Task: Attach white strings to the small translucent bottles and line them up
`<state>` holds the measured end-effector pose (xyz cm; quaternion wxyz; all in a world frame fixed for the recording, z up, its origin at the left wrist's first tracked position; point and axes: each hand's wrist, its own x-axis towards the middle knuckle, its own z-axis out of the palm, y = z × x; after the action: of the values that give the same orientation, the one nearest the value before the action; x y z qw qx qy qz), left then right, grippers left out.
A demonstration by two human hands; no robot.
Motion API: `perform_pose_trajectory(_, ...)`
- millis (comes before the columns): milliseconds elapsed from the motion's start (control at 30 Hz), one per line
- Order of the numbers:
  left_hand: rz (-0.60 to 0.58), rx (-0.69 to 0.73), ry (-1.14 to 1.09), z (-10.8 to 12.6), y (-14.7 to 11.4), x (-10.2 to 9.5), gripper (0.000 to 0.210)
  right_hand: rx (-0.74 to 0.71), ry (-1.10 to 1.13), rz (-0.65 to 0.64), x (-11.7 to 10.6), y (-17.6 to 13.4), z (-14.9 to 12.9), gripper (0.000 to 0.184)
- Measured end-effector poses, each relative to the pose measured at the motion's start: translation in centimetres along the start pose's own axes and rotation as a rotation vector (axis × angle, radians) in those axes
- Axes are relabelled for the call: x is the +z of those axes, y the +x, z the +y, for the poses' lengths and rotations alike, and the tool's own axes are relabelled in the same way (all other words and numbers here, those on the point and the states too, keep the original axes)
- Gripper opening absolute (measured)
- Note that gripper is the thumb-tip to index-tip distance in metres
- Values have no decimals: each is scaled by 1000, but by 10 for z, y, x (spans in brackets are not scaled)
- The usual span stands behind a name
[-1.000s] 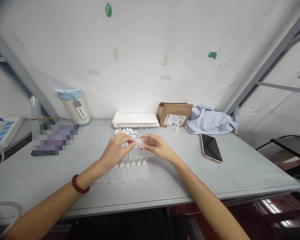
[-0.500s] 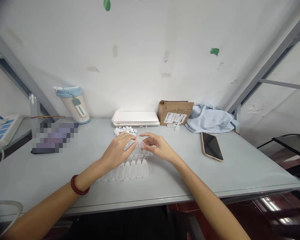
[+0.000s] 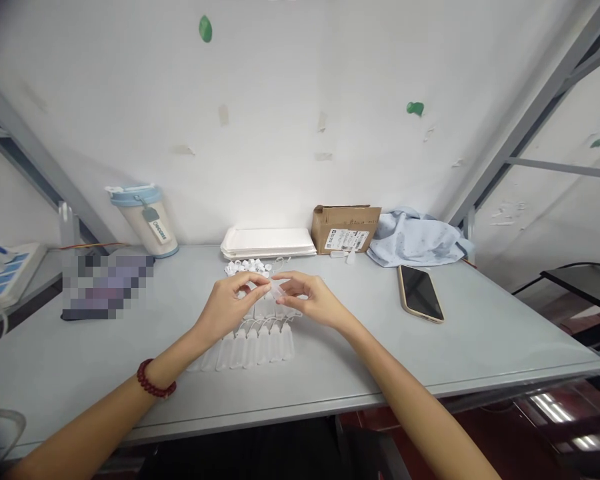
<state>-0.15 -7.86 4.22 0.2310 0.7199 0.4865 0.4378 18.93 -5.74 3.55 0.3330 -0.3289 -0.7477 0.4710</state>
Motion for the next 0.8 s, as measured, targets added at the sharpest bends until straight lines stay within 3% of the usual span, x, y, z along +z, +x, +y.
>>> perform_pose_trajectory(367, -62, -56, -81, 4, 0, -5, 16, 4, 5, 15, 2, -2, -2, 41)
perform_pose_trajectory(800, -38, -54, -29, -3, -4, 5, 15, -14, 35, 18, 14, -1, 2, 33)
